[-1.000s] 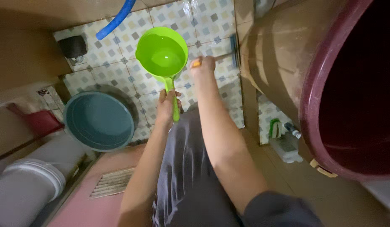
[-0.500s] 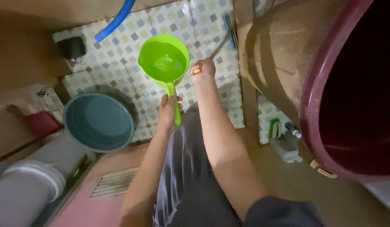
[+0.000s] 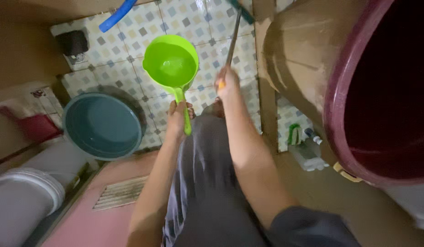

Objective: The person cleans the bathroom floor by wiping it with a floor squeegee, then scooping water from a basin with a ladle and pouring it onto the tiles.

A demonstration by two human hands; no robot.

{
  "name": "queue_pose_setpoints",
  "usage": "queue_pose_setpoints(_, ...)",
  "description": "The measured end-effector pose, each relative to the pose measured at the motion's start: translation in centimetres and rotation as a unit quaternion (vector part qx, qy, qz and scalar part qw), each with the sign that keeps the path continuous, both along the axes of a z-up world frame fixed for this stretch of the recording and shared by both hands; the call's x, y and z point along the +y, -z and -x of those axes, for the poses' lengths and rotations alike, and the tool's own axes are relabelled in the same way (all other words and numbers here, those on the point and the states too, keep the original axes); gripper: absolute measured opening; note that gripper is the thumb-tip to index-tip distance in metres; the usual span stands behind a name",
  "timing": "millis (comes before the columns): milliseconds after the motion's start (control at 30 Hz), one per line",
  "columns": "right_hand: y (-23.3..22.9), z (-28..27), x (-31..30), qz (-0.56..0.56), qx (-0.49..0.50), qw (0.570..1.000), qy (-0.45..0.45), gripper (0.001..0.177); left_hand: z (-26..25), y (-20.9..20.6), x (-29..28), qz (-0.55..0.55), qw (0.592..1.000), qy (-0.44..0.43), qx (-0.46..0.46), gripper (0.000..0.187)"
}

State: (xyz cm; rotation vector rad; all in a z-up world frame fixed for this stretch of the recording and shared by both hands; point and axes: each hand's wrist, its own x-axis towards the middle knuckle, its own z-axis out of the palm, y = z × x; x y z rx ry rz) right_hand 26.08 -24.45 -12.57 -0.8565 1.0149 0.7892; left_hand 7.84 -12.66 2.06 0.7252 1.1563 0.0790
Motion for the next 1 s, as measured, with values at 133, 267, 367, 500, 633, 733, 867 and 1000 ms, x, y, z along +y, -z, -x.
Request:
queue_pose_setpoints(133,-4.7,4.6,-2.5,-0.014,0.100,0.995,-0.022,0.031,1.4,0.0,-0.5,-0.041,0.997,0.052,0.031,0.020)
queue_pose_setpoints(267,-8.4,3.1,-5.9,0.109,0.092,0.981,-0.129,0.020,2.0,0.0,-1.1,-0.001,1.000,0.013,-0.002,0.017)
queue_pose_setpoints(367,-9.3,0.8,-11.4,0.092,0.048,0.960,-0.259,0.010,2.5,-0.2,-1.9,-0.014,1.000,0.023,0.005,0.018)
queue_pose_setpoints(500,-10.6,1.4,-17.1,0.076,-0.034,0.926,-0.368,0.005,3.3,-1.5,-2.6,-0.013,0.999,0.041,0.016,0.019)
queue_pose_setpoints(633,-11.1,5.8,-20.8,0.365,-0.207,0.619,-0.664,0.038,4.2,-1.6,-3.4,0.006,0.999,0.025,0.018,0.019)
queue_pose_setpoints(733,-8.4,7.6,-22.9,0.407,-0.268,0.586,-0.648,0.045,4.9,-0.8,-3.7,-0.002,1.000,0.009,0.020,0.019)
queue_pose_setpoints(867,-3.8,6.2,-24.4,0.399,-0.336,0.635,-0.570,0.040,5.7,-1.0,-3.7,0.003,1.000,0.001,0.003,0.016)
queue_pose_setpoints(1000,-1.5,-0.2,-20.4,0.392,-0.344,0.616,-0.590,0.037,5.6,-1.9,-3.5,0.028,0.999,-0.007,0.041,0.017)
